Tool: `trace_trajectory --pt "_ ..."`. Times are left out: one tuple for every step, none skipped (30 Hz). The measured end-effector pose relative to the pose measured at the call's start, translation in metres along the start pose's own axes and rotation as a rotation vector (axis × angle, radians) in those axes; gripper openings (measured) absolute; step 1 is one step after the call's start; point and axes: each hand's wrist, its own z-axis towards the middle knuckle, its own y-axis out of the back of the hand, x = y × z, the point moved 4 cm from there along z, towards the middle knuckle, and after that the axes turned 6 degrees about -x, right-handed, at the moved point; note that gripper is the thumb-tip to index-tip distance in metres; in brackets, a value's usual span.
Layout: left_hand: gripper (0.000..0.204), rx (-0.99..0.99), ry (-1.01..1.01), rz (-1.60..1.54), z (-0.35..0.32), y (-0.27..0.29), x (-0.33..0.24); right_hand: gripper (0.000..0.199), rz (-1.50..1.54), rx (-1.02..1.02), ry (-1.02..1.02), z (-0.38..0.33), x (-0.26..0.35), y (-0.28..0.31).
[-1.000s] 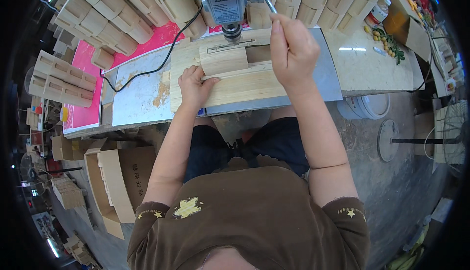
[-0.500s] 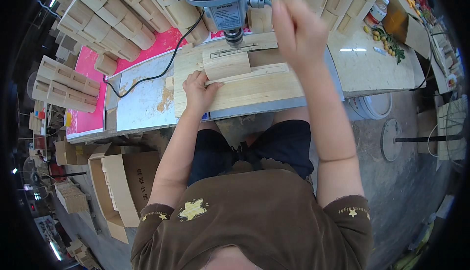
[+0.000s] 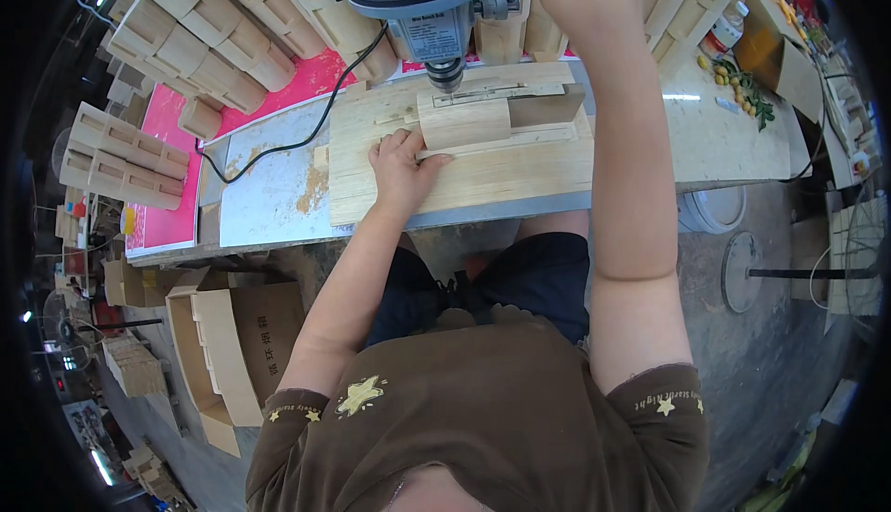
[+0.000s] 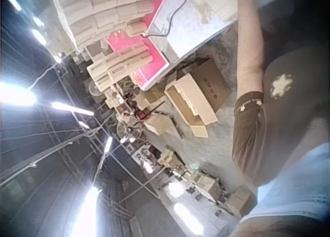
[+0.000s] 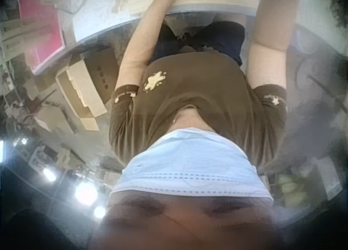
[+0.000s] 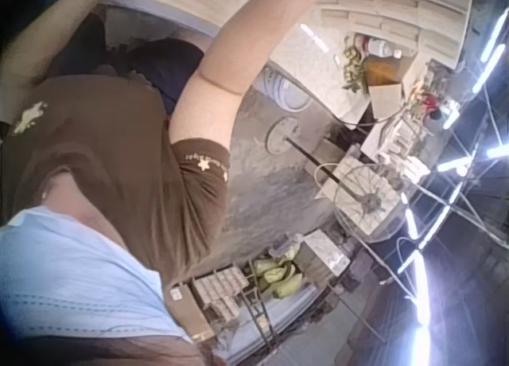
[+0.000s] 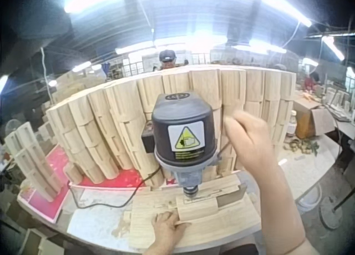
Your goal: Operating a drill press to create holes or slots in cylindrical wooden components as part of a manufacturing process.
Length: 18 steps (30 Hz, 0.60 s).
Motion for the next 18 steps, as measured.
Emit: trace_trajectory --pt "0.044 -0.009 -0.002 0.006 0.0 0.001 0.0 0.021 0.048 0.03 0.031 -0.015 0.006 0.004" --pt "0.044 -0.013 0.006 0.019 -0.002 0.002 0.004 0.02 0.104 0.063 0.064 -0.032 0.011 0.006" --pt "0.045 0.003 -0.003 0.013 -0.002 0.001 0.005 0.018 0.149 0.064 0.028 -0.046 0.01 0.009" --pt "0.046 0.014 -0.008 0.019 -0.003 0.002 0.01 0.017 0.205 0.067 -0.007 -0.06 0.006 0.009" --pt "0.046 -0.004 0.006 0.053 -0.004 0.005 0.013 0.016 0.184 0.04 0.016 -0.074 0.001 0.008" --pt "0.046 -0.017 -0.007 0.029 -0.003 0.0 0.008 0.016 0.151 0.009 0.037 -0.084 -0.006 0.01" --pt "0.047 -0.033 -0.016 0.018 -0.004 -0.002 0.006 0.016 0.172 -0.033 0.07 -0.093 -0.01 0.01" --pt "0.047 -0.056 -0.019 0.013 -0.005 -0.004 0.005 0.016 0.193 -0.074 0.101 -0.102 -0.014 0.009" --pt "0.048 -0.078 -0.025 0.005 -0.005 -0.006 0.004 0.016 0.218 -0.067 0.099 -0.112 -0.023 0.007" --pt "0.049 -0.071 -0.022 -0.004 -0.005 -0.007 0.001 0.015 0.238 -0.062 0.1 -0.122 -0.034 0.004" --pt "0.05 -0.067 -0.018 -0.014 -0.004 -0.005 -0.002 0.015 0.274 -0.059 0.106 -0.13 -0.044 -0.003" --pt "0.05 -0.085 -0.009 0.011 -0.004 -0.002 -0.003 0.015 0.302 -0.056 0.137 -0.138 -0.054 -0.009" --pt "0.054 -0.074 0.001 -0.002 -0.005 -0.002 -0.005 0.015 0.326 -0.051 0.168 -0.143 -0.06 -0.015" --pt "0.057 -0.061 0.009 -0.02 -0.005 -0.001 -0.005 0.015 0.348 -0.046 0.176 -0.144 -0.064 -0.021" --pt "0.057 -0.074 0.013 -0.007 -0.005 0.002 -0.005 0.015 0.351 -0.059 0.206 -0.146 -0.066 -0.025" --pt "0.058 -0.065 0.011 -0.018 -0.005 0.002 -0.004 0.015 0.348 -0.072 0.236 -0.146 -0.066 -0.027" --pt "0.06 -0.055 0.007 -0.032 -0.005 0.002 -0.004 0.015 0.356 -0.072 0.243 -0.146 -0.066 -0.027" --pt "0.06 -0.064 0.005 -0.029 -0.005 0.003 -0.003 0.015 0.335 -0.051 0.258 -0.144 -0.064 -0.027"
